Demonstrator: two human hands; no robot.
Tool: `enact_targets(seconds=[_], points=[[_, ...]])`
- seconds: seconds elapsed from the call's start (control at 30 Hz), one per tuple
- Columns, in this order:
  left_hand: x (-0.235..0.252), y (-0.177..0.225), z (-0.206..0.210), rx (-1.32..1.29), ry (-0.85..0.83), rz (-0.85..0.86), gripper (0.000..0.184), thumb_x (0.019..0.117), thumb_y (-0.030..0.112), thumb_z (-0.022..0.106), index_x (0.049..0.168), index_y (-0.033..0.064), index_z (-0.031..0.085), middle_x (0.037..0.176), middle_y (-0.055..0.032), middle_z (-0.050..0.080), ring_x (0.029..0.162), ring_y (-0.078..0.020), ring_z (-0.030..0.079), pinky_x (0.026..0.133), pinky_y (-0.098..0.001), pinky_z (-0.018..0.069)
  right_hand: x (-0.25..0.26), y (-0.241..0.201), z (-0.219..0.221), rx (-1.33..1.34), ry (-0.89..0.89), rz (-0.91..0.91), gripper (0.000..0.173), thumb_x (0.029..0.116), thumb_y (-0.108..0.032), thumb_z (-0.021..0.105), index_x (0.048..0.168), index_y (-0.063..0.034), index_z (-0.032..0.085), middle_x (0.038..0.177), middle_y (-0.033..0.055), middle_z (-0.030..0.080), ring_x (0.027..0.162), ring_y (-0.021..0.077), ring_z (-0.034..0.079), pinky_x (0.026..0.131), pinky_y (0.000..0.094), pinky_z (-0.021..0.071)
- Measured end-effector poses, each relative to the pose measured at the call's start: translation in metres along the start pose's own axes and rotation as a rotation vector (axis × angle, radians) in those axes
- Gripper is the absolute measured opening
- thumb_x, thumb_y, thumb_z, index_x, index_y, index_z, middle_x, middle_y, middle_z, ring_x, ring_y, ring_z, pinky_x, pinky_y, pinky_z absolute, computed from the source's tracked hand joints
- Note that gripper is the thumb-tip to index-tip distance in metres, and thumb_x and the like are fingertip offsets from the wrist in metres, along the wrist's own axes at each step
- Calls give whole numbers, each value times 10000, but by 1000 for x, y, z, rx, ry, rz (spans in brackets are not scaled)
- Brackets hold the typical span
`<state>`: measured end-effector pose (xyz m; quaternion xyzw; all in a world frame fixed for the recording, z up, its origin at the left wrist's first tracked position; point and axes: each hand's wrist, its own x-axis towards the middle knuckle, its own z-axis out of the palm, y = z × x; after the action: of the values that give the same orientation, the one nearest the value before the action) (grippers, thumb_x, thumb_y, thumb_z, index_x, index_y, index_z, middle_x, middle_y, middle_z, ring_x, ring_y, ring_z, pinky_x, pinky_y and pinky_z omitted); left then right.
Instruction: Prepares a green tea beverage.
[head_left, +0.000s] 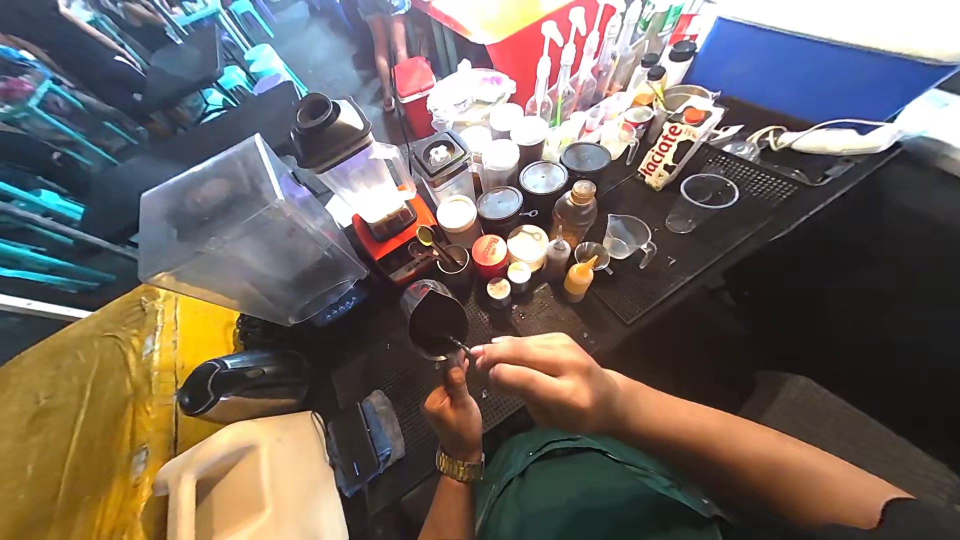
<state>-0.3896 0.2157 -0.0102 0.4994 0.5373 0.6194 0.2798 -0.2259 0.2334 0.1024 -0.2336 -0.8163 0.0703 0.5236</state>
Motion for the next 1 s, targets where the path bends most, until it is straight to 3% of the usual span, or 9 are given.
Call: enact_targets(seconds=[0.1,0.2,0.33,0.4,0.43,0.67,0.8,0.93,1.0], points=[[-2,-5,-3,12,-19,14,390,1024,298,597,908,-47,739,868,-33,771,850,-63,750,827,-256,626,9,9,-5,-39,11,-7,111,990,9,564,947,6,666,1039,153,733,1048,240,726,908,361,622],[-6,-3,-9,110,-19,-18,378,1010,257,597,814,-42,720,825,-46,766,805,-61,752,791,-249,630,13,7,-12,-134,-103,-14,129,985,-10,562,927,-19,676,1003,129,739,1020,226,731,889,343,619],[-18,-4,-23,231,-118,-139,351,978,240,600,703,40,689,670,13,701,625,-9,679,616,-208,589,8,-8,-12,-175,-313,132,149,1022,-89,533,954,-78,665,915,53,696,765,145,684,614,278,573],[-30,-4,-32,239,-200,-227,356,970,264,603,677,77,682,597,59,633,559,20,612,554,-192,533,-2,-13,-2,-75,-342,231,132,1025,-111,541,981,-77,661,907,56,691,705,144,669,573,289,558],[-36,-2,-37,232,-253,-295,362,978,263,591,673,88,677,582,66,611,541,15,586,539,-200,510,-7,-15,3,-7,-344,289,134,1030,-126,550,993,-71,668,913,58,697,704,139,670,584,288,558],[-66,17,-98,87,-589,-902,379,1063,238,525,820,28,725,766,-85,758,726,-205,767,704,-391,666,-41,-18,1,193,-470,577,191,1060,-191,542,1008,-53,662,896,46,680,779,104,664,699,263,575],[-73,27,-125,166,-730,-1025,414,1053,294,531,752,76,713,734,-43,748,719,-162,755,703,-368,648,-55,-15,4,155,-505,537,158,1039,-159,559,997,-76,686,917,23,686,784,85,665,663,234,564],[-78,31,-135,309,-793,-990,442,1028,370,550,678,137,686,642,56,660,612,-48,641,600,-274,547,-70,-14,16,462,-495,579,146,1048,-124,556,1005,-39,667,998,63,721,948,126,712,808,264,609],[-78,33,-136,302,-784,-1021,402,1034,331,562,734,117,722,718,17,737,691,-86,726,673,-303,625,-69,-13,8,560,-561,606,168,1065,-148,532,1026,-38,653,980,76,715,934,144,708,804,284,600]])
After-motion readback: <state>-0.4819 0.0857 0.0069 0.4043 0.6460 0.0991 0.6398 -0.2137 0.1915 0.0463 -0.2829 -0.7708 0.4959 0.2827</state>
